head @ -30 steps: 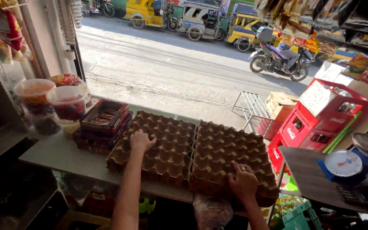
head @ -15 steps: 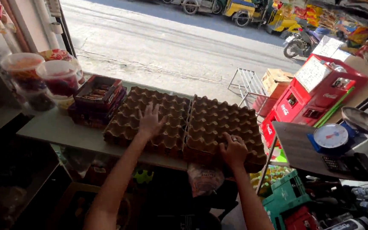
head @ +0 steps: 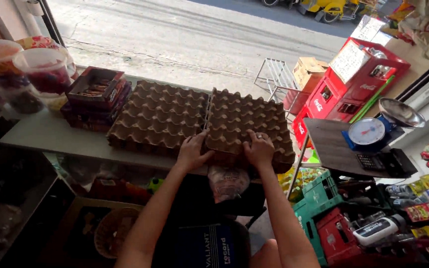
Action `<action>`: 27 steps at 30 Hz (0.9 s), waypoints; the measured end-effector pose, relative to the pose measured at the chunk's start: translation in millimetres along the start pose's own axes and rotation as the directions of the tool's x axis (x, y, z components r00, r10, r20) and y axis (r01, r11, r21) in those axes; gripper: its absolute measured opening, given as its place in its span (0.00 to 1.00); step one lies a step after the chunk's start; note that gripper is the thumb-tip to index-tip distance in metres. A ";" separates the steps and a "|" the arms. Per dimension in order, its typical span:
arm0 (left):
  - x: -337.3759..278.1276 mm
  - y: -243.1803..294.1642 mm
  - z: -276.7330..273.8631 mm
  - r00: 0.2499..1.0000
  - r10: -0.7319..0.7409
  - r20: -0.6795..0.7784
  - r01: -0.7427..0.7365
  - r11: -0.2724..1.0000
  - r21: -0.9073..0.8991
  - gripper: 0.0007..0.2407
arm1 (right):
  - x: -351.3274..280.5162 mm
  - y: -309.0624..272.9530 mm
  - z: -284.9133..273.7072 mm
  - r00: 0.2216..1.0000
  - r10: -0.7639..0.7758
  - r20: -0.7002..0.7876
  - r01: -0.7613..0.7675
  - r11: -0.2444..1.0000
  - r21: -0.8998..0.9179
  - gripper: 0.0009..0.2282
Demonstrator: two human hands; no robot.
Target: The person is stacking empty cardboard egg trays on a counter in a small grocery store.
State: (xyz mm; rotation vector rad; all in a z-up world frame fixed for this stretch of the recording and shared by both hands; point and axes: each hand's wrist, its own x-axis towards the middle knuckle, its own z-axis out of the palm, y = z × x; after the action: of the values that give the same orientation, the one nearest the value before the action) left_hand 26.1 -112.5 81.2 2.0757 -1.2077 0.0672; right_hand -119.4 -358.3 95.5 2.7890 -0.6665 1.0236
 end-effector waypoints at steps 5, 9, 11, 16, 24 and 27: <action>-2.6 5.2 -3.4 0.996 -0.074 0.054 0.077 0.996 -0.049 0.34 | -2.4 -1.8 -16.2 0.995 -0.102 -0.002 0.102 0.994 -0.027 0.21; -6.1 6.3 -1.1 0.994 -0.093 0.057 0.096 0.993 -0.066 0.33 | -9.7 -3.9 -39.7 0.982 -0.140 0.125 0.136 0.990 0.040 0.24; -3.9 7.6 -3.5 0.995 -0.096 0.040 0.099 0.993 -0.072 0.32 | -9.5 -9.8 -54.9 0.974 -0.199 0.110 0.196 0.980 0.041 0.34; -3.7 2.5 1.5 0.997 -0.072 0.024 0.074 0.995 -0.071 0.29 | -13.1 2.0 -30.0 0.977 -0.209 0.036 0.209 0.978 -0.003 0.31; -7.2 7.7 -4.4 0.999 -0.046 0.016 0.046 0.999 -0.028 0.30 | -12.0 -1.0 -36.3 0.980 -0.119 0.158 0.119 0.993 0.012 0.28; -6.4 7.2 -3.1 0.999 -0.039 0.007 0.039 0.999 -0.023 0.30 | -11.6 -1.7 -37.8 0.980 -0.134 0.148 0.133 0.991 0.016 0.28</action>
State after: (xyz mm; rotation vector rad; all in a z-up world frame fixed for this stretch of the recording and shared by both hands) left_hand 17.9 -108.1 85.0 2.0799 -1.1663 0.0286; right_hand -149.0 -343.6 117.3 2.8906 -0.4826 0.8013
